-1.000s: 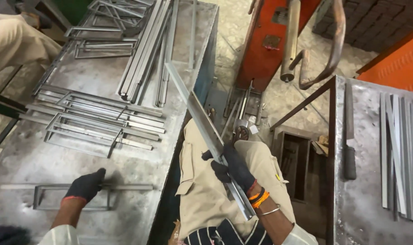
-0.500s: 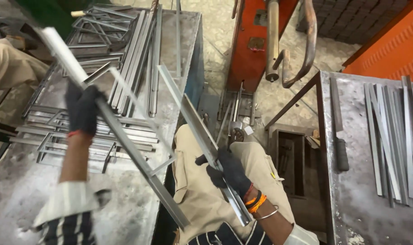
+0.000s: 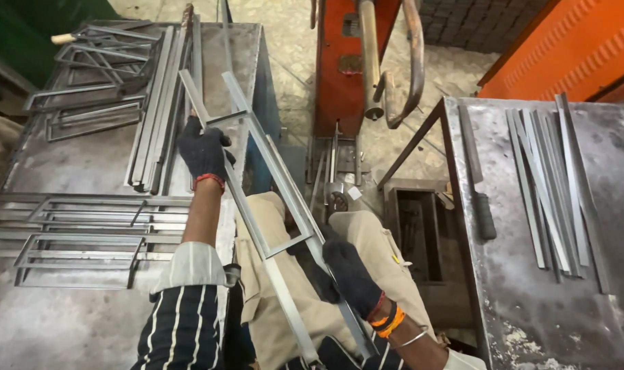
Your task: The person places metal bars and rectangular frames into a bench-mounted power saw and cuts them, with sparks visible during cutting. They then move the cut pieces and finished frames onto the work tables, stacking the frames with other completed pieces.
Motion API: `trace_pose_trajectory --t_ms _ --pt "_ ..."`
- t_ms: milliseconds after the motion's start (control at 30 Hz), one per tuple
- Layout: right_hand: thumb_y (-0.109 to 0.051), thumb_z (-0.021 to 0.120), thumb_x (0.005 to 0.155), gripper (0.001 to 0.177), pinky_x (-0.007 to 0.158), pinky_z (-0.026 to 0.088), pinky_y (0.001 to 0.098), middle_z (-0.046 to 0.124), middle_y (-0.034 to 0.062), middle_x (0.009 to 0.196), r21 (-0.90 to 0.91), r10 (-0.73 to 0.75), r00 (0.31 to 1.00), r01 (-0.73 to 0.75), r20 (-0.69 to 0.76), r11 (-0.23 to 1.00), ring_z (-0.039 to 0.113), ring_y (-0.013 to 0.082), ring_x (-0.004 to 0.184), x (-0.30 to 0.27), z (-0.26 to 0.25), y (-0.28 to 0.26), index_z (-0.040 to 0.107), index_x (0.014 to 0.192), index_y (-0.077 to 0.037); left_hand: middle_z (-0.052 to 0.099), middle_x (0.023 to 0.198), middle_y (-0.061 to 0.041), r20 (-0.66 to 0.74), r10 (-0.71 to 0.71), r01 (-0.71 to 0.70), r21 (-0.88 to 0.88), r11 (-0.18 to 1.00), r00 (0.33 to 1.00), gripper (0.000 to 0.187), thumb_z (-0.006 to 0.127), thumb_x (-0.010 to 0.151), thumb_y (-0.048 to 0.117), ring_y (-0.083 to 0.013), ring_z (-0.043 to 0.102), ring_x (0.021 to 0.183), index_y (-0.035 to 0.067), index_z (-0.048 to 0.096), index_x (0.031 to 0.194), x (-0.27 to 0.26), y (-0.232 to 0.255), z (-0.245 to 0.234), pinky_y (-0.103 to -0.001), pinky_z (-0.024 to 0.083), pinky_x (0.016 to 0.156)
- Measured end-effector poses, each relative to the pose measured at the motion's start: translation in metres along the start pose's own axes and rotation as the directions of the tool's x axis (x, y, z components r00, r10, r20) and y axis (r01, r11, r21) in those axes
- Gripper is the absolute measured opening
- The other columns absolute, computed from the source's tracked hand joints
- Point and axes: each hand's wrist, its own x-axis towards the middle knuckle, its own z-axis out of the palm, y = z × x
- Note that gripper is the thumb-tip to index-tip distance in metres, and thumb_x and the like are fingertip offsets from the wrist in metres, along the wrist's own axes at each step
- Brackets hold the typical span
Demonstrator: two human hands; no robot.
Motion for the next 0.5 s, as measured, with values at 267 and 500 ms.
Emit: trace_pose_trajectory --t_ms 267,500 --pt "-0.041 0.05 0.109 0.039 0.06 0.042 0.0319 0.056 0.0035 0.08 0.096 0.288 0.95 -0.277 -0.119 0.956 0.047 0.0147 0.069 0.013 -0.014 -0.055 0.067 0.126 -0.009 0.067 0.064 -0.011 0.055 0.055 -0.061 0.115 0.992 0.997 0.032 0.056 0.082 0.0 -0.0212 0.06 0.04 0.0 0.072 0.109 -0.047 0.049 0.049 -0.036 0.044 0.035" --pt "-0.041 0.056 0.105 0.037 0.068 0.048 0.0281 0.056 -0.0016 0.082 -0.05 0.089 0.963 -0.105 -0.253 0.993 0.051 0.0071 0.079 0.012 -0.026 -0.028 0.063 0.097 -0.005 0.072 0.078 -0.01 0.248 -0.157 0.201 -0.161 0.966 0.956 0.024 0.065 0.1 0.017 -0.0186 0.063 0.05 -0.001 0.068 0.115 -0.097 0.048 0.048 -0.032 0.05 0.043"
